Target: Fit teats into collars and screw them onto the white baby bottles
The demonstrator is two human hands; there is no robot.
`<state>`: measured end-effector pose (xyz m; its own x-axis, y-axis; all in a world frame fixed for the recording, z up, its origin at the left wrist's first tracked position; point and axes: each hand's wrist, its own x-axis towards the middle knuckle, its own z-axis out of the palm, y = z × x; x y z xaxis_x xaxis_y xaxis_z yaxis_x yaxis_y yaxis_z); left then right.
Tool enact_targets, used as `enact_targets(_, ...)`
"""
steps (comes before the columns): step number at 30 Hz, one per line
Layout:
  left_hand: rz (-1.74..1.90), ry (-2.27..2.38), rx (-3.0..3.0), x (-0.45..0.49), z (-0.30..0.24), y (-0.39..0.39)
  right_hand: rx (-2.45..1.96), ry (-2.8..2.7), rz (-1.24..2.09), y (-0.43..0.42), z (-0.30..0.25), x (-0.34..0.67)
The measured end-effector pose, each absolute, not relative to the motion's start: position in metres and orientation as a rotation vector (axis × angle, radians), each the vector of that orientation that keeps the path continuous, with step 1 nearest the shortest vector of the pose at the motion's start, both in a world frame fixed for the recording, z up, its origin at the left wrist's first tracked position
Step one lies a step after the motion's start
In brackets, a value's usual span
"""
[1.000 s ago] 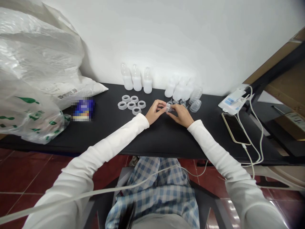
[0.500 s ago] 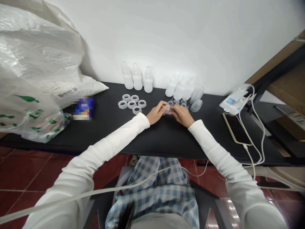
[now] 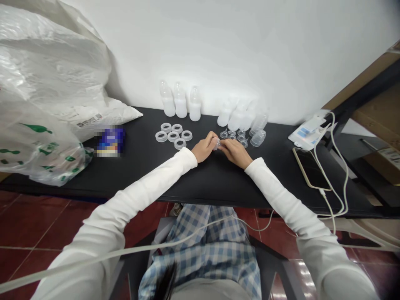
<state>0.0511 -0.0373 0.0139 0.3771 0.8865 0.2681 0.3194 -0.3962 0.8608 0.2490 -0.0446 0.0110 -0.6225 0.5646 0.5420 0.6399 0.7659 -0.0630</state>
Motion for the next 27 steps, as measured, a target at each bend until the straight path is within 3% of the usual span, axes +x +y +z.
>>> enact_targets(19,0.885,1.13,1.798,0.054,0.022,-0.037,-0.901,-2.473,-0.373,-0.042,0.012,0.249)
enact_targets(27,1.043,1.25,1.496,0.045,0.016,-0.017,-0.916,-2.447,-0.509,-0.032,0.018,0.278)
